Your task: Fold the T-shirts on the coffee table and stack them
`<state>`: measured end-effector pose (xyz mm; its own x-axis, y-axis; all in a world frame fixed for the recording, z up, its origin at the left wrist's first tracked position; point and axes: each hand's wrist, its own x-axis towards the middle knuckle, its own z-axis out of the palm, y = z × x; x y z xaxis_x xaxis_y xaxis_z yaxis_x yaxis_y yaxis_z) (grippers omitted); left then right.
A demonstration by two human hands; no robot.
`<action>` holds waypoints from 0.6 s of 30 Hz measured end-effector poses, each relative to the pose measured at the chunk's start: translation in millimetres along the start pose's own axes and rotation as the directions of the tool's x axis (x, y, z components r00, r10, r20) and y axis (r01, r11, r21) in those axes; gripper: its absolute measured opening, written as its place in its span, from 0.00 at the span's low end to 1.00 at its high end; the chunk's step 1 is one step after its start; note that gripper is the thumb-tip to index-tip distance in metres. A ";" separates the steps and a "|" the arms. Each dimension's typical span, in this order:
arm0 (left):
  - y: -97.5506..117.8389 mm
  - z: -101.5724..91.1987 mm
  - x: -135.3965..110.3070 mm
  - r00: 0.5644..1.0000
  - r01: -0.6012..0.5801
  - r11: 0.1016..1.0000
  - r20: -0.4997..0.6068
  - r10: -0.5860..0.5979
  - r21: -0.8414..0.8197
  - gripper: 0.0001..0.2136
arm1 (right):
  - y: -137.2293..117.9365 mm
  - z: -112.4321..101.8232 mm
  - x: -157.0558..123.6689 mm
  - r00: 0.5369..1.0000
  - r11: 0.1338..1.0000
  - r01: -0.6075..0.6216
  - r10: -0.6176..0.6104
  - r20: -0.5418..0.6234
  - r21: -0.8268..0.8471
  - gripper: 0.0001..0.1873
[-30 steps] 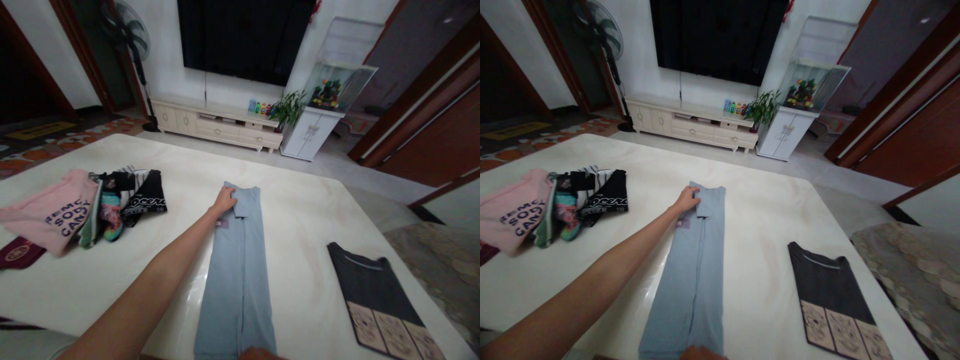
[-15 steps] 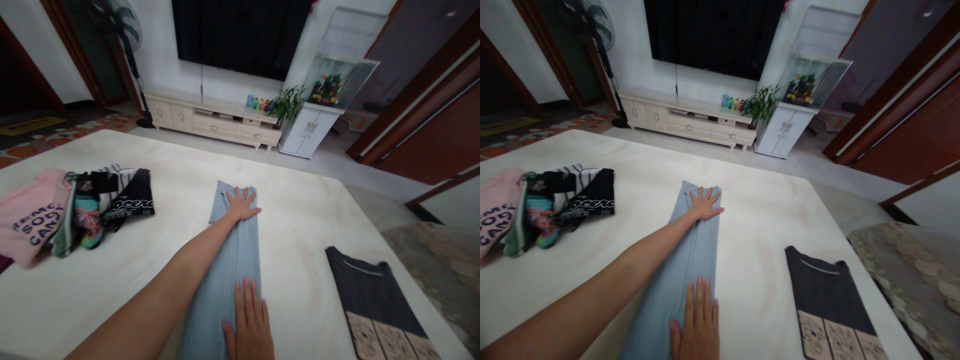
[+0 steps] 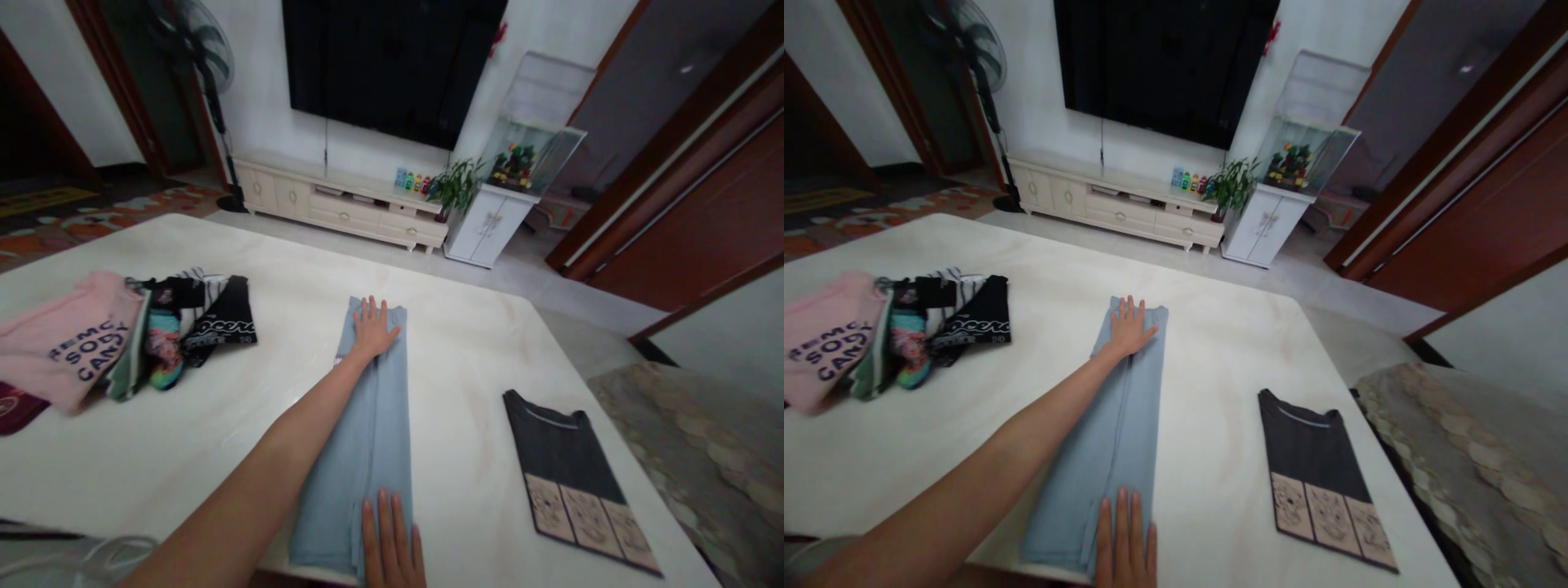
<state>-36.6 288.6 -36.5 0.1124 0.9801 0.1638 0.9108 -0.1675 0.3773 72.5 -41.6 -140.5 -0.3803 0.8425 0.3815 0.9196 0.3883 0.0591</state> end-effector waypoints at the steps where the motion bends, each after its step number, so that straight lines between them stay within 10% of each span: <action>1: -3.7 -3.4 -10.0 0.998 0.023 1.000 0.057 -0.022 -0.010 0.34 | 1.8 -3.7 2.5 1.000 1.000 0.017 -0.017 0.013 0.026 0.34; 6: -15.7 -30.2 -84.8 0.986 -0.039 0.999 0.158 0.045 -0.038 0.31 | -5.4 -28.9 15.0 0.994 0.995 -0.034 0.024 0.105 0.093 0.43; 11: -22.9 -58.2 -220.3 0.944 -0.180 0.968 0.246 0.219 -0.174 0.36 | -7.1 -56.4 20.0 0.987 0.983 -0.071 0.045 0.152 0.168 0.40; 15: -49.4 -66.8 -309.1 0.894 -0.270 0.949 0.323 0.310 -0.161 0.40 | 10.0 -63.1 9.7 0.999 0.952 -0.034 0.026 0.032 0.303 0.33; 18: -66.5 -65.1 -332.1 0.875 -0.326 0.937 0.335 0.348 -0.123 0.34 | 18.3 -61.6 2.7 0.998 0.948 0.016 0.004 -0.062 0.319 0.25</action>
<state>-160.3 -32.7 -56.6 0.5487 0.8355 -0.0308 0.7685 -0.4895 0.4120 94.4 -55.2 -81.6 -0.3697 0.8194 0.4381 0.8340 0.5004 -0.2322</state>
